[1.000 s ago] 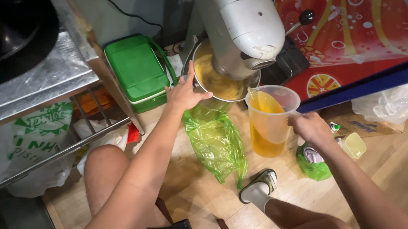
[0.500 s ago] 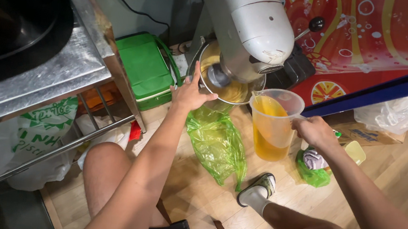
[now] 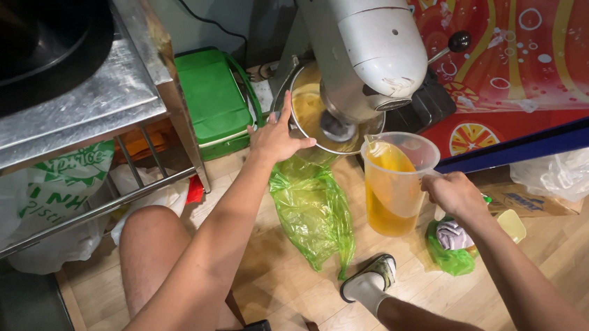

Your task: The person pours a liquid from a measuring cup into a stand mixer bowl while the mixer is running to prepare dough.

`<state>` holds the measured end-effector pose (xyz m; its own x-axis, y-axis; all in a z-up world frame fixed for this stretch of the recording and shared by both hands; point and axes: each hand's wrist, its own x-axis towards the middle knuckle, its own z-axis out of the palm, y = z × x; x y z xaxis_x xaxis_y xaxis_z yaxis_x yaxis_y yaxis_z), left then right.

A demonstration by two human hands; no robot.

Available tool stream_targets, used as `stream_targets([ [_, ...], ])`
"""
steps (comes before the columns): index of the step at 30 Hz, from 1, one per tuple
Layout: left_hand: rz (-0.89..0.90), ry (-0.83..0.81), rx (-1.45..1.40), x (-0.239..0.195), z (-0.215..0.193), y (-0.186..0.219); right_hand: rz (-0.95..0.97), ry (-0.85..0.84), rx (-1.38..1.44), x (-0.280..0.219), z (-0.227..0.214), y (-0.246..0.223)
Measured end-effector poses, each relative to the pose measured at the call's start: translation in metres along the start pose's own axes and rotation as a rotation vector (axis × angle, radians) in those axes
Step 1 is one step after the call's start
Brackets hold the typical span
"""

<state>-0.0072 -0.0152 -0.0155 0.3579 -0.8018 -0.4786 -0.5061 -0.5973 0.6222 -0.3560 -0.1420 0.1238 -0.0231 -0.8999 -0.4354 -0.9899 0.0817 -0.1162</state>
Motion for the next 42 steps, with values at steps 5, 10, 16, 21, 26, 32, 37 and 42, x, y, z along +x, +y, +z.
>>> stream_targets([
  [5, 0.001, -0.003, -0.006, -0.002, -0.001, 0.001, 0.013, 0.003, -0.001, -0.001, 0.0, -0.002],
  [10, -0.001, -0.005, 0.008, -0.003, -0.001, 0.002, 0.016, -0.012, -0.009, -0.006, -0.002, -0.007],
  [16, -0.002, -0.017, 0.011, -0.005, -0.004, 0.002, 0.02, -0.017, -0.024, -0.009, -0.001, -0.01],
  [21, -0.007, -0.014, 0.017, -0.004, -0.003, 0.002, 0.02, -0.021, -0.026, -0.006, 0.0, -0.01],
  [26, -0.007, -0.029, 0.018, -0.007, -0.006, 0.004, 0.027, -0.019, -0.036, -0.006, -0.001, -0.01],
  [32, -0.009, -0.02, 0.019, -0.005, -0.006, 0.003, 0.025, -0.009, -0.047, 0.001, 0.002, -0.006],
  [37, -0.005, -0.007, -0.003, -0.006, -0.005, 0.003, 0.023, -0.005, -0.051, -0.008, -0.003, -0.012],
  [42, 0.005, -0.008, 0.014, -0.004, -0.003, 0.001, 0.025, 0.001, -0.057, -0.009, -0.003, -0.014],
])
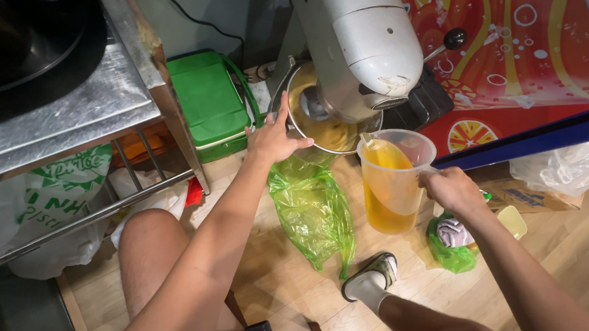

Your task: The person pours a liquid from a measuring cup into a stand mixer bowl while the mixer is running to prepare dough.

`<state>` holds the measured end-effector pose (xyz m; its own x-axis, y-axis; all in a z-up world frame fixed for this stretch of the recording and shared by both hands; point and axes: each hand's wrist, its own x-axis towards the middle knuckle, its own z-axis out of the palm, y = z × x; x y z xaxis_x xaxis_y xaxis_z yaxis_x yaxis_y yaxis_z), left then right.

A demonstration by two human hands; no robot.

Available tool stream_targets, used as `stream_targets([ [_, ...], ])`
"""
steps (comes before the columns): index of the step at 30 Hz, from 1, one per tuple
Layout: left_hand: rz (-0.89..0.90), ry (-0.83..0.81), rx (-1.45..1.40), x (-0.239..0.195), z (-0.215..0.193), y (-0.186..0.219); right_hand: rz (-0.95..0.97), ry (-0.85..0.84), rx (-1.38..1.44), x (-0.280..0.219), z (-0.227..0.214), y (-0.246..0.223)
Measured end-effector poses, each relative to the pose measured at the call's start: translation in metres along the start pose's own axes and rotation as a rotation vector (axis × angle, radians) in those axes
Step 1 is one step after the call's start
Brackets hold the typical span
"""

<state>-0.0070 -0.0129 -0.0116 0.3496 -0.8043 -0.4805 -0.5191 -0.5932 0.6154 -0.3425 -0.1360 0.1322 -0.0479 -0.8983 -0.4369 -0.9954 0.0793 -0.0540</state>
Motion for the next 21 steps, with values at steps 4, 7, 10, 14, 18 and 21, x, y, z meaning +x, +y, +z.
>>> stream_targets([
  [4, -0.004, 0.024, -0.017, 0.0, 0.002, 0.001, -0.004, -0.005, -0.003, 0.002, 0.0, 0.001],
  [7, -0.002, 0.019, -0.017, -0.001, 0.001, 0.001, -0.003, -0.006, 0.009, 0.004, 0.0, 0.002],
  [10, 0.0, 0.013, -0.016, 0.002, 0.001, 0.0, -0.003, -0.004, 0.015, 0.003, -0.001, 0.002],
  [14, -0.004, 0.02, -0.027, 0.002, 0.003, -0.001, 0.003, -0.003, 0.002, 0.007, 0.001, 0.004],
  [18, 0.001, 0.014, -0.019, 0.0, 0.0, 0.001, 0.006, -0.004, 0.002, 0.01, 0.002, 0.007],
  [21, -0.004, 0.002, -0.015, -0.001, -0.003, 0.001, -0.001, -0.018, 0.009, 0.011, 0.001, 0.005],
])
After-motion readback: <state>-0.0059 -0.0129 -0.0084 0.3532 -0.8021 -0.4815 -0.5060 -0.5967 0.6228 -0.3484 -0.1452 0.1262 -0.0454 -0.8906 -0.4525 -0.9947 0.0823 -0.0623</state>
